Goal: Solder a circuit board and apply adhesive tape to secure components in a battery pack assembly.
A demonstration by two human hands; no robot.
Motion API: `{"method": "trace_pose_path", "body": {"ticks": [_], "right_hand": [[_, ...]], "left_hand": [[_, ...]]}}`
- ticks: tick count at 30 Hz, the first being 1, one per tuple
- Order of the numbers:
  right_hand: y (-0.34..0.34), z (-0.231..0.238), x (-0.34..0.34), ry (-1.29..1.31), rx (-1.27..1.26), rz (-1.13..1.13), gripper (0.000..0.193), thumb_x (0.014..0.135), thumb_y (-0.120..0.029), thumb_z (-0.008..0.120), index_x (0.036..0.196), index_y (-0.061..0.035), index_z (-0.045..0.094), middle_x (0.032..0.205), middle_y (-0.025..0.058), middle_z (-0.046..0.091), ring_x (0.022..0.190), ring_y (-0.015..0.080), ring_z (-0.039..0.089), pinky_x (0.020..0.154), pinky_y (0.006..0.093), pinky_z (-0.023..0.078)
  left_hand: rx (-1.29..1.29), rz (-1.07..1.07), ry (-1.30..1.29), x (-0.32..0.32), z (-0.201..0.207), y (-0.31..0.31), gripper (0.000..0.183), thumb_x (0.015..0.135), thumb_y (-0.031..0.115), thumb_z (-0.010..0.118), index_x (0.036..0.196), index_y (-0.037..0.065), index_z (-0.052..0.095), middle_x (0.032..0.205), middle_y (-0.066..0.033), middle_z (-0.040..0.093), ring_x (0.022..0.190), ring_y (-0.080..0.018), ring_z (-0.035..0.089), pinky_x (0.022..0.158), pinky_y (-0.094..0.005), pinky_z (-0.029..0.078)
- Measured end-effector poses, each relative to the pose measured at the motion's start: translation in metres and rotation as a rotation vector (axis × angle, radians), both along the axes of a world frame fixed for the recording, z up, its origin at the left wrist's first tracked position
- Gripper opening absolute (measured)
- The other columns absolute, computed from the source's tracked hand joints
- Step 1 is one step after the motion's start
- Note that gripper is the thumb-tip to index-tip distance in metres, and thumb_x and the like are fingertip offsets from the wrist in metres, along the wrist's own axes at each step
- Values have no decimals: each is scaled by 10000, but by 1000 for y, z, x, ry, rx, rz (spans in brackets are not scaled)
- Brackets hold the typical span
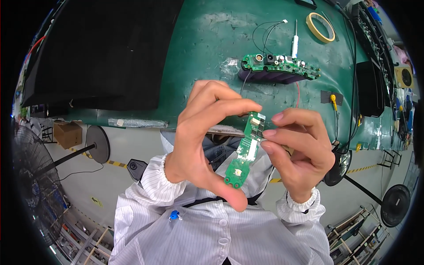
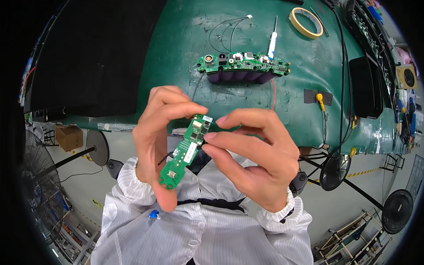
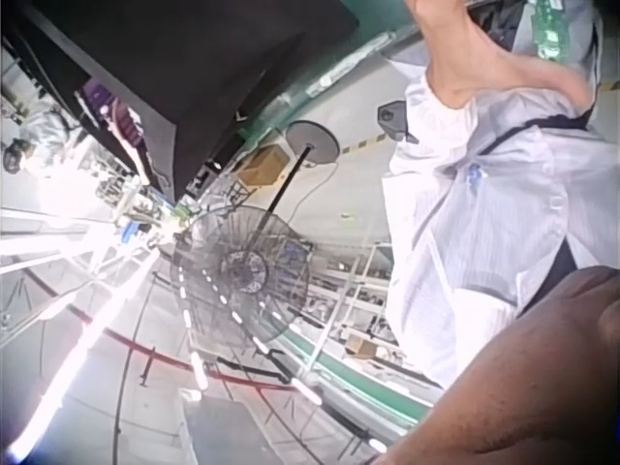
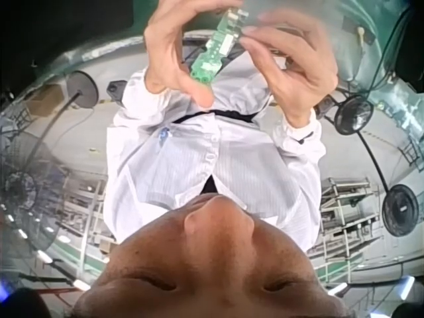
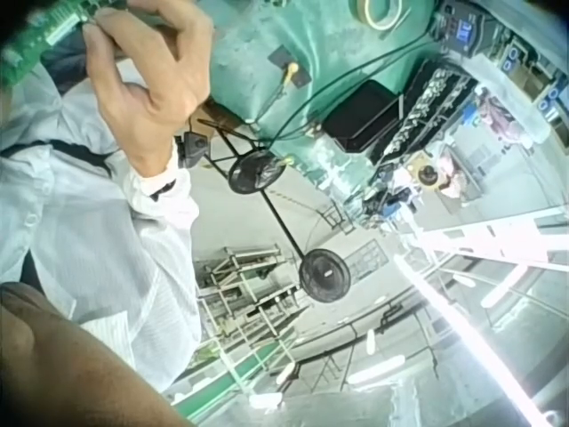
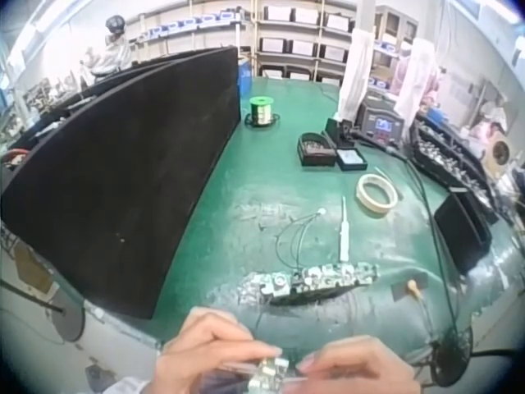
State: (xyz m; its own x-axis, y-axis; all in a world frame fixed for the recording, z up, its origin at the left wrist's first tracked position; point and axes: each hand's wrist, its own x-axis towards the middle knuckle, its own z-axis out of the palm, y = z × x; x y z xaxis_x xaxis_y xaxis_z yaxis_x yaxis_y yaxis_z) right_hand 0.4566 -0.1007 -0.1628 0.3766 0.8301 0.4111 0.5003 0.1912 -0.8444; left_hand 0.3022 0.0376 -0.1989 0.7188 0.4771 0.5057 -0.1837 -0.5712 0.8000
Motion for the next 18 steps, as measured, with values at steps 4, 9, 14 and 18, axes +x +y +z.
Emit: {"method": "trace_pose_path", "body": {"ticks": [4, 9, 14, 18], "right_hand": [[0, 0, 0, 12, -1, 0, 293, 660, 57, 850, 934, -27, 788, 1045, 129, 657, 826, 188, 693, 650, 265, 595], [-1, -1, -1, 28, -2, -3, 297, 661, 60, 851, 939, -24, 789, 1040, 129, 661, 824, 185, 692, 653, 263, 594], [-1, -1, -1, 26, 3, -5, 296, 662, 70, 847, 938, -23, 788, 1038, 128, 661, 819, 183, 692, 654, 264, 594], [-1, -1, -1, 36, 7, -3, 299, 663, 83, 842, 938, -21, 786, 1039, 130, 660, 816, 180, 692, 653, 262, 595]], "left_hand": [[-4, -4, 1, 0, 0, 0, 1330, 324, 1046, 574, 1089, -35, 696, 957, -72, 574, 933, -228, 500, 803, -370, 420], [-63, 5, 18, -1, 14, -3, 1098, 366, 781, 871, 1128, 11, 687, 993, -76, 578, 932, -248, 511, 820, -378, 429], [-54, 15, 9, -1, 15, -4, 1081, 367, 742, 896, 1143, 19, 687, 1008, -71, 579, 939, -248, 511, 826, -381, 430], [-44, 24, 1, -1, 15, -5, 1071, 365, 708, 912, 1157, 23, 687, 1029, -68, 576, 947, -251, 512, 836, -384, 431]]}}
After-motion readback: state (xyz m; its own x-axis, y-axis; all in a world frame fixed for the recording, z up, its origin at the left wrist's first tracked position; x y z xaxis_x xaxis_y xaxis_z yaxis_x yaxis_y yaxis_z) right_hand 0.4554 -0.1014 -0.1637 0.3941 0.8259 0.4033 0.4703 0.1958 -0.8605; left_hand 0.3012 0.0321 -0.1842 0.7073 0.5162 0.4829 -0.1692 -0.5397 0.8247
